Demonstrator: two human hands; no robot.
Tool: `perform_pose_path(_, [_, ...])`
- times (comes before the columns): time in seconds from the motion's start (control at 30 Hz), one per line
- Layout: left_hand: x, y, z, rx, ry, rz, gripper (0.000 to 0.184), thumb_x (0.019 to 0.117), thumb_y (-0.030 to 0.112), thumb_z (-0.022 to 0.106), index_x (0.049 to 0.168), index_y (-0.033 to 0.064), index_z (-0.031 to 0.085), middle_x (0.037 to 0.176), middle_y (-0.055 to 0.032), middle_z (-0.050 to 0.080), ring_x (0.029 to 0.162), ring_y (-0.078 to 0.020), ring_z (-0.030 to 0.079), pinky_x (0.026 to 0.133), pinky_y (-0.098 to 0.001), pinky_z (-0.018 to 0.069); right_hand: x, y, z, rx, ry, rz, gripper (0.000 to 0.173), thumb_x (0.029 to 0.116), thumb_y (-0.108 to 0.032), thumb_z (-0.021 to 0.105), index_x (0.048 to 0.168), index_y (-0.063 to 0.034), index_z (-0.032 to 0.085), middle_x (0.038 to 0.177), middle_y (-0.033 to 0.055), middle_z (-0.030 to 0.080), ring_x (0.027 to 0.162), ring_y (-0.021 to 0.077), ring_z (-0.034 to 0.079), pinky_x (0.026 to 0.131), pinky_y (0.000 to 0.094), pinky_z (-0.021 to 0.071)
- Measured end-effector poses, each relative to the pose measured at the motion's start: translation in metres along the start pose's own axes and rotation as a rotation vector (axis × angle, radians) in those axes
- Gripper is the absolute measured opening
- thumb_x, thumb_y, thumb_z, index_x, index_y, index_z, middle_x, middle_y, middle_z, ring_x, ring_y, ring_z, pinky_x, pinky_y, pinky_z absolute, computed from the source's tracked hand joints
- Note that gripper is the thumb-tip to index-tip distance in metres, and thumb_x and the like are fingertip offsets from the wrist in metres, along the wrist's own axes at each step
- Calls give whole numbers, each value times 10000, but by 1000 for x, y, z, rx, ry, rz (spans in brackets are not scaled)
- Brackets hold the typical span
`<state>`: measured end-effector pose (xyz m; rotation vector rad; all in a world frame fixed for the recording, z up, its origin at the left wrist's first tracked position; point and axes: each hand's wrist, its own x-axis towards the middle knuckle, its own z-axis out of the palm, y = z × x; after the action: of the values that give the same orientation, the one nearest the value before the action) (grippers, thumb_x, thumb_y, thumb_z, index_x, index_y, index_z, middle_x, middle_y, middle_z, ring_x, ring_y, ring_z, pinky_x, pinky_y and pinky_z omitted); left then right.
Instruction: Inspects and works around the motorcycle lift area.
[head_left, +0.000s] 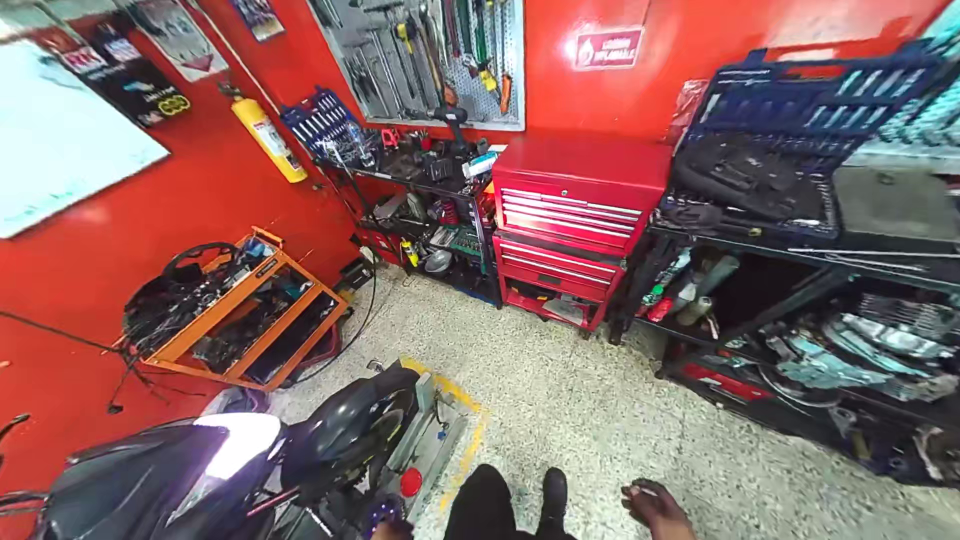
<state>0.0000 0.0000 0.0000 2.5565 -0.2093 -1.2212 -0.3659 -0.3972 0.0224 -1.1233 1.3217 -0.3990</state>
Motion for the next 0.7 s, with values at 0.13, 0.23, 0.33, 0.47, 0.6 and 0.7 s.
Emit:
perform_pose_path(0.13, [22, 65, 38, -192, -149, -96, 317, 1009, 198, 644, 1276, 32, 687, 1219, -188, 721, 1139, -338, 696, 1039, -547, 526, 99, -62, 31, -76, -50, 1, 278, 954, -28, 668, 1219, 21, 600, 941, 166, 764, 768, 267, 759, 708, 420, 643])
perform_pose_path(0.23, [52, 94, 38, -172, -117, -128, 332, 1001, 216, 639, 1279, 44, 692, 1276, -202, 695, 1230, -357, 647, 1094, -568, 473, 155, -109, 81, -120, -100, -36, 255, 941, -45, 685, 1184, 14, 634, 915, 151, 757, 758, 246, 751, 702, 406, 639])
perform_pose_path(0.33, [119, 86, 22, -418, -148, -241, 316, 1028, 163, 614, 1288, -12, 653, 1200, -210, 716, 1067, -337, 716, 970, -521, 562, 207, -139, 149, -184, -203, -14, 246, 976, -90, 673, 1208, -5, 668, 1003, 149, 756, 819, 248, 753, 752, 415, 642])
perform_pose_path(0.47, [206, 83, -16, -228, -187, -383, 344, 1027, 230, 626, 1293, 17, 672, 1256, -208, 699, 1138, -355, 690, 1027, -528, 525, 275, -149, 236, -435, -376, 98, 257, 1001, -159, 662, 1238, -61, 683, 1058, 122, 755, 882, 239, 751, 812, 443, 628])
perform_pose_path(0.6, [272, 165, -98, 99, -153, -345, 402, 1005, 348, 633, 1258, 44, 706, 1313, -209, 673, 1280, -374, 608, 1108, -578, 445, 319, -177, 274, -627, -339, 89, 264, 980, -219, 685, 1215, -103, 714, 1073, 120, 758, 967, 250, 737, 906, 494, 590])
perform_pose_path(0.7, [340, 260, -170, 83, -12, -184, 414, 961, 373, 684, 1235, 64, 716, 1259, -233, 690, 1229, -422, 632, 1062, -651, 472, 353, -217, 287, -662, -292, 24, 285, 962, -247, 706, 1213, -115, 730, 1139, 121, 744, 1074, 261, 706, 995, 531, 544])
